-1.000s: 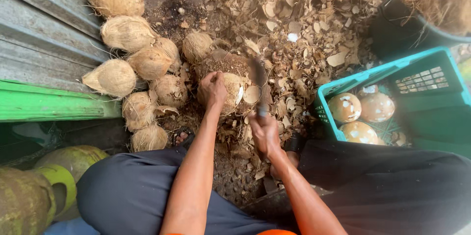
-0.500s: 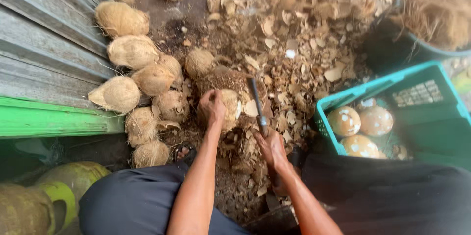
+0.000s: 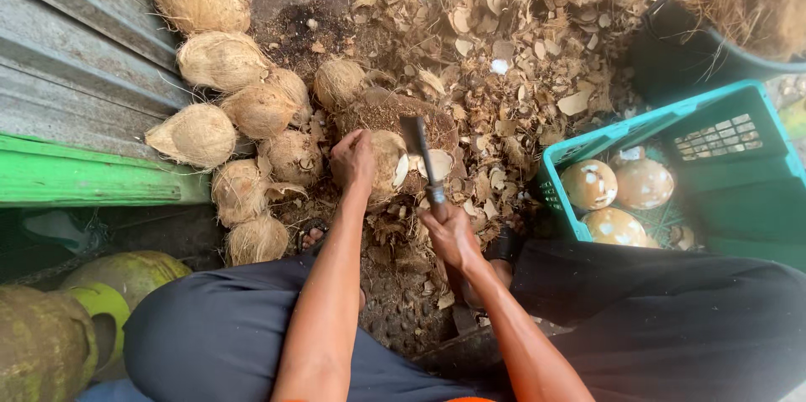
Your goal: The person sits on the ground and husks coconuts one at a time, holding each coconut against a wooden block and striking it with a cleaver to remove the fibrous husk. Peeled coconuts are placed into a green plastic crate beside them while husk debris accumulates on the ground.
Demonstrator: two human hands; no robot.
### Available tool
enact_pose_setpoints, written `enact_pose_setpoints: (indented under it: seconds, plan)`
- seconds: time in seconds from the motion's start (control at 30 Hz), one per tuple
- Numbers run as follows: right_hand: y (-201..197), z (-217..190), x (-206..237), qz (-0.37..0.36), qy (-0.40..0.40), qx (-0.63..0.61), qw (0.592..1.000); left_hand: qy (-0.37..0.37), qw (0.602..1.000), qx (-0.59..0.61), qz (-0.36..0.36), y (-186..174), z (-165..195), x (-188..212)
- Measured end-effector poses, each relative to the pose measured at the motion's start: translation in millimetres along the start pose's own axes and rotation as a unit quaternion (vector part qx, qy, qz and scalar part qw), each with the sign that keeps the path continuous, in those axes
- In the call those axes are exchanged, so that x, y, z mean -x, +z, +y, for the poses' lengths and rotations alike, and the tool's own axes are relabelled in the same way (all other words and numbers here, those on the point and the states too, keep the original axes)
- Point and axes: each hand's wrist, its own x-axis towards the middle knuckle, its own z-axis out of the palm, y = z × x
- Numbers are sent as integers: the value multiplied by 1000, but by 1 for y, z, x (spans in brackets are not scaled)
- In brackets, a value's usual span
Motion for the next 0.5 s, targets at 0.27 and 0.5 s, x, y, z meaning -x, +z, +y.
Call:
enact_pose_setpoints:
  seconds: [0.27,0.5]
  plan:
    - [-22,-21,-1,63,-198,-151,966,41,997,-65,4,-1,5,-5]
    - [8,-14,-8,16,-16,17,1000,101,994,-38,-16,0,7,-3]
